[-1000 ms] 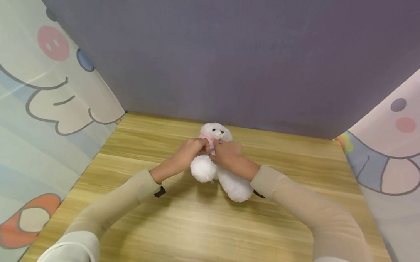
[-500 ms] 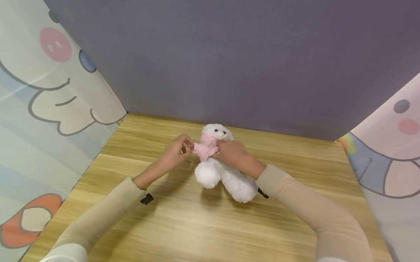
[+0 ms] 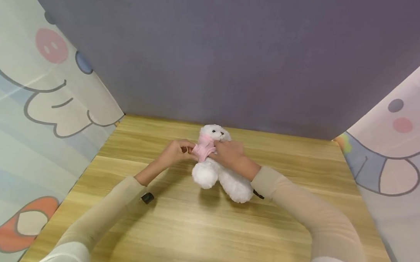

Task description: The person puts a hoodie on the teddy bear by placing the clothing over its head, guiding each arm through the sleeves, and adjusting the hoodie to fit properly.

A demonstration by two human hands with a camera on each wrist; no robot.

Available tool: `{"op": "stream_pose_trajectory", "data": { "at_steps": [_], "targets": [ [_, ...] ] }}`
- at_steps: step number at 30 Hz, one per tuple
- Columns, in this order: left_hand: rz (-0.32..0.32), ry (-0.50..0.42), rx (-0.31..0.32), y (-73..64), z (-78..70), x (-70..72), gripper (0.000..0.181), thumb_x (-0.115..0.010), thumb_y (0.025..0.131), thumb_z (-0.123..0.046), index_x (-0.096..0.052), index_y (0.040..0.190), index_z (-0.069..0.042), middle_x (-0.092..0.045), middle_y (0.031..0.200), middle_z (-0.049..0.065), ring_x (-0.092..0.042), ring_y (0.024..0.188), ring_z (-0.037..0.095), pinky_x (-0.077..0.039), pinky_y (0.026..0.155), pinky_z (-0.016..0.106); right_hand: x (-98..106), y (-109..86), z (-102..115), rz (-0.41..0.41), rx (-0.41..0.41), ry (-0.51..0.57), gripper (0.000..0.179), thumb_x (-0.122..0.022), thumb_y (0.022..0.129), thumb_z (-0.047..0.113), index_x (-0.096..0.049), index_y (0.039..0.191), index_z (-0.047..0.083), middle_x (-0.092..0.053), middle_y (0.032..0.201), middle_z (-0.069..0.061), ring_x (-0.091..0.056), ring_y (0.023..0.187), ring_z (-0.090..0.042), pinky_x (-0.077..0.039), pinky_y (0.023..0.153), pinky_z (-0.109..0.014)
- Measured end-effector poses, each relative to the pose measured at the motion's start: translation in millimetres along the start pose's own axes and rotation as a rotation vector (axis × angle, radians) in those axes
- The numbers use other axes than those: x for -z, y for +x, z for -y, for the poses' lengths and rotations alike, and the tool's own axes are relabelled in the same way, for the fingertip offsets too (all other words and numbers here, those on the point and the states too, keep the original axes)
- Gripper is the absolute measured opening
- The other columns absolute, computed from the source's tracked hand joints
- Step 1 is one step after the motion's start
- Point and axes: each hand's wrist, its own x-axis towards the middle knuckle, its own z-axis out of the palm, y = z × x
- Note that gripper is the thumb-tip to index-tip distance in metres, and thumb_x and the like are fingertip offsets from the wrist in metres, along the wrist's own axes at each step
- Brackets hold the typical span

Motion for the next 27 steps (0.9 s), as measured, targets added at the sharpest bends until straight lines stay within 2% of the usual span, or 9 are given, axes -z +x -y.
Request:
{"op": "stream_pose_trajectory", "data": {
  "at_steps": [3,7,11,14,16,19,22,24,27],
  "targets": [
    [0.024,-0.044,-0.005,-2.3,0.1,1.1,0.016,-0.08,0.088,-0.012,-0.078,0.099,0.0,-0.07,0.09,0.007,-0.06,0.078,0.016,-0.052,0.067,0.024,1,4.8,5,0.006,-0.021,-0.041,0.052,-0.051,0.096,0.068,-0.066,0.097,0.018,-0.062,0.074,0.001,-0.057,0.062,-0.018,-0.043,0.047,-0.037],
    [0.054,-0.129,0.023,-7.6,0.1,4.0,0.018,-0.067,0.096,-0.005,-0.076,0.11,0.002,-0.072,0.116,0.015,-0.068,0.095,0.023,-0.058,0.075,0.029,3,9.4,10,0.014,-0.038,-0.07,0.053,-0.052,0.094,0.07,-0.063,0.084,0.019,-0.061,0.07,0.002,-0.056,0.06,-0.018,-0.044,0.048,-0.037],
    [0.215,-0.256,0.056,-10.0,-3.3,7.9,0.02,-0.057,0.102,-0.003,-0.072,0.113,0.004,-0.068,0.12,0.019,-0.068,0.099,0.025,-0.06,0.08,0.037,4,11.2,12,0.034,-0.038,-0.063,0.05,-0.054,0.095,0.066,-0.059,0.076,0.02,-0.058,0.065,0.002,-0.053,0.058,-0.017,-0.042,0.047,-0.037],
    [0.283,-0.254,0.046,-6.0,-7.6,9.2,0.019,-0.052,0.104,-0.005,-0.069,0.11,0.001,-0.067,0.111,0.015,-0.065,0.091,0.02,-0.059,0.078,0.037,4,11.1,9,0.039,-0.014,-0.059,0.047,-0.056,0.096,0.062,-0.058,0.074,0.02,-0.057,0.064,0.003,-0.051,0.058,-0.017,-0.042,0.047,-0.037],
    [0.243,-0.197,0.034,-1.9,-8.7,8.8,0.017,-0.053,0.104,-0.005,-0.069,0.107,-0.001,-0.066,0.106,0.011,-0.06,0.089,0.016,-0.056,0.077,0.033,3,10.7,5,0.037,0.004,-0.056,0.045,-0.057,0.096,0.062,-0.058,0.076,0.021,-0.057,0.066,0.003,-0.053,0.06,-0.017,-0.043,0.049,-0.037],
    [0.14,-0.118,0.05,3.3,-6.3,6.3,0.012,-0.059,0.1,-0.003,-0.071,0.104,-0.003,-0.064,0.097,0.008,-0.054,0.084,0.014,-0.048,0.073,0.027,0,9.4,1,0.028,0.037,-0.043,0.042,-0.06,0.095,0.06,-0.057,0.079,0.022,-0.059,0.071,0.002,-0.057,0.064,-0.019,-0.045,0.051,-0.04],
    [0.067,-0.108,0.087,6.3,-1.5,3.3,0.012,-0.067,0.094,0.001,-0.074,0.103,-0.002,-0.06,0.088,0.007,-0.052,0.081,0.015,-0.045,0.07,0.025,-2,7.3,-3,0.017,0.067,-0.02,0.039,-0.062,0.094,0.057,-0.056,0.08,0.021,-0.06,0.074,0.0,-0.058,0.066,-0.021,-0.046,0.052,-0.043],
    [0.045,-0.081,0.096,7.3,1.2,2.3,0.013,-0.071,0.091,0.001,-0.076,0.102,-0.003,-0.056,0.083,0.005,-0.05,0.078,0.015,-0.043,0.067,0.024,-3,5.9,-5,0.005,0.091,-0.003,0.037,-0.063,0.094,0.055,-0.055,0.083,0.021,-0.06,0.074,-0.001,-0.059,0.066,-0.022,-0.046,0.052,-0.043],
    [0.046,0.013,0.065,8.9,1.1,2.6,0.018,-0.078,0.087,-0.003,-0.079,0.104,-0.006,-0.055,0.084,0.004,-0.05,0.077,0.016,-0.044,0.065,0.025,-5,3.5,-7,-0.001,0.108,0.016,0.036,-0.063,0.095,0.054,-0.054,0.087,0.02,-0.058,0.073,-0.002,-0.057,0.064,-0.022,-0.044,0.049,-0.041]
  ]
}}
